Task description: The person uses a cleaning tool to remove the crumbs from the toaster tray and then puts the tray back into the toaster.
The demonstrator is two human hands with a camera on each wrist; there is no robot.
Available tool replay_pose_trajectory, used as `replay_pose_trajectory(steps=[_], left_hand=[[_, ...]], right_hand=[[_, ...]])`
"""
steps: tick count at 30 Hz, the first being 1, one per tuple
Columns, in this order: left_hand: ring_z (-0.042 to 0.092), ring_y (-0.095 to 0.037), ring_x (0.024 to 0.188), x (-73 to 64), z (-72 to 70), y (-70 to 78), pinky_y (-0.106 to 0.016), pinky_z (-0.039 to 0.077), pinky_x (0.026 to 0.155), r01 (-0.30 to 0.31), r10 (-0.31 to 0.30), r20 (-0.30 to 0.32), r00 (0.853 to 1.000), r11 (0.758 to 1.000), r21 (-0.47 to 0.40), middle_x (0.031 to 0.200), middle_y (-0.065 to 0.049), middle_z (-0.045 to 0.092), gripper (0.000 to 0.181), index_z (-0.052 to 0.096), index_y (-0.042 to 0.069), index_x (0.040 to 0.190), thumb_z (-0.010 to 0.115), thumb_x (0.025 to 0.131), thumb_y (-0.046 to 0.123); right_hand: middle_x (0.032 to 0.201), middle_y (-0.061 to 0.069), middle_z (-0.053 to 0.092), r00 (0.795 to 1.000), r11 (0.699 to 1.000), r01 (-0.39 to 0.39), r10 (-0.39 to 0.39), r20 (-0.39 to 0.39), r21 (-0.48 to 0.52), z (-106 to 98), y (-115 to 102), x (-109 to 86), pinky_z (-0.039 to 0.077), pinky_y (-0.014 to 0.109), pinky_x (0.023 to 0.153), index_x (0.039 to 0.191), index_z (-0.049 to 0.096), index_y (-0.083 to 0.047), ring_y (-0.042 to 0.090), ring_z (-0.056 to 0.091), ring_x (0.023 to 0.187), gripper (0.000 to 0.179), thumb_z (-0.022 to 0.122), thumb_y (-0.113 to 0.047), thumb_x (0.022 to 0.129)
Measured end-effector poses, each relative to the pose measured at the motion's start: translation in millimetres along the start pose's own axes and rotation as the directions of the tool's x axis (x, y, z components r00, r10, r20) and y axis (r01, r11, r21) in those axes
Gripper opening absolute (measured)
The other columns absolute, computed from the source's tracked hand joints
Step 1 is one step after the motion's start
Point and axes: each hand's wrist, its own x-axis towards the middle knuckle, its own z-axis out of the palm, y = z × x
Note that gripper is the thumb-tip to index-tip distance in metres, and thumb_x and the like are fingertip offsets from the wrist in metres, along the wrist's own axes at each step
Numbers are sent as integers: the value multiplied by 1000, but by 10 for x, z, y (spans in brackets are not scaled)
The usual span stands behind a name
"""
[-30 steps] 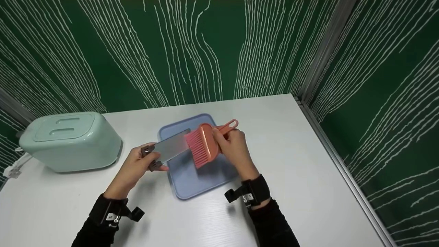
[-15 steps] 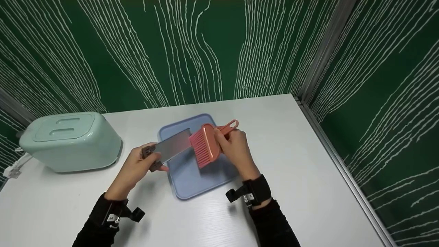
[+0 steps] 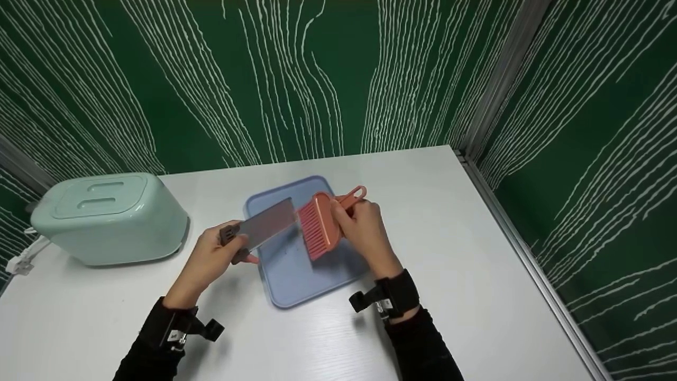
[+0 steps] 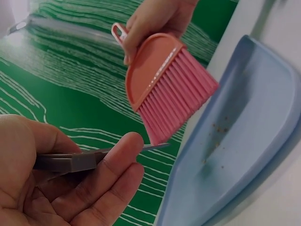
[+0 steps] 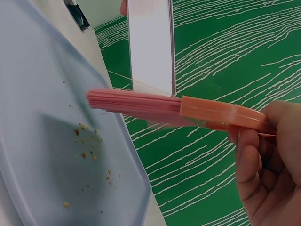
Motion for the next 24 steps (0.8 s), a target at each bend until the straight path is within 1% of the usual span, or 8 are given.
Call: replay_pose_trajectory(steps=[4,7,10,16,20,24], left_hand=[[82,-27,78,11,-4,-22,-28,65,75,1,-1,-11,1000,1000,3,121,-22,74,34,70,5,137,56,106,10],[82,-28,78,16,-2,-33,-28,65,75,2,-2,-18,1000,1000,-6,120,-22,74,33,71,4,135,55,106,9],[82,-29,78,15,6,-39,-28,65,75,-3,3,-25,1000,1000,-14,117,-22,75,33,71,3,134,55,106,9],[82,-27,78,11,38,-31,-25,63,72,-20,20,-28,999,1000,10,105,-21,77,31,70,1,133,56,106,8],[82,-25,77,10,56,-17,-23,61,70,-19,19,-19,1000,1000,14,103,-23,76,30,70,2,131,55,106,9],[82,-25,76,6,68,-2,-23,60,67,-28,28,-16,999,999,16,106,-22,77,31,71,2,132,54,106,9]], right_hand=[[70,11,72,1000,1000,3,-3,-12,17,-26,-29,-6,45,19,46,117,82,-5,4,56,48,26,68,-23,107],[73,11,74,1000,999,3,-3,-13,50,-36,-68,-14,47,20,47,118,82,-6,5,58,49,25,68,-23,107],[74,11,75,1000,994,4,-3,-4,106,-32,-118,-31,47,21,47,119,82,-6,6,59,49,26,67,-24,108],[70,6,73,1000,976,9,-9,1,218,33,-194,-72,46,22,46,119,82,-11,8,56,47,25,65,-26,109],[75,6,76,999,972,33,-35,2,231,88,-206,-92,47,23,46,123,81,-14,10,58,49,25,65,-27,109],[76,9,75,998,976,59,-57,-14,212,119,-163,-86,47,23,46,126,81,-16,11,57,49,25,65,-27,109]])
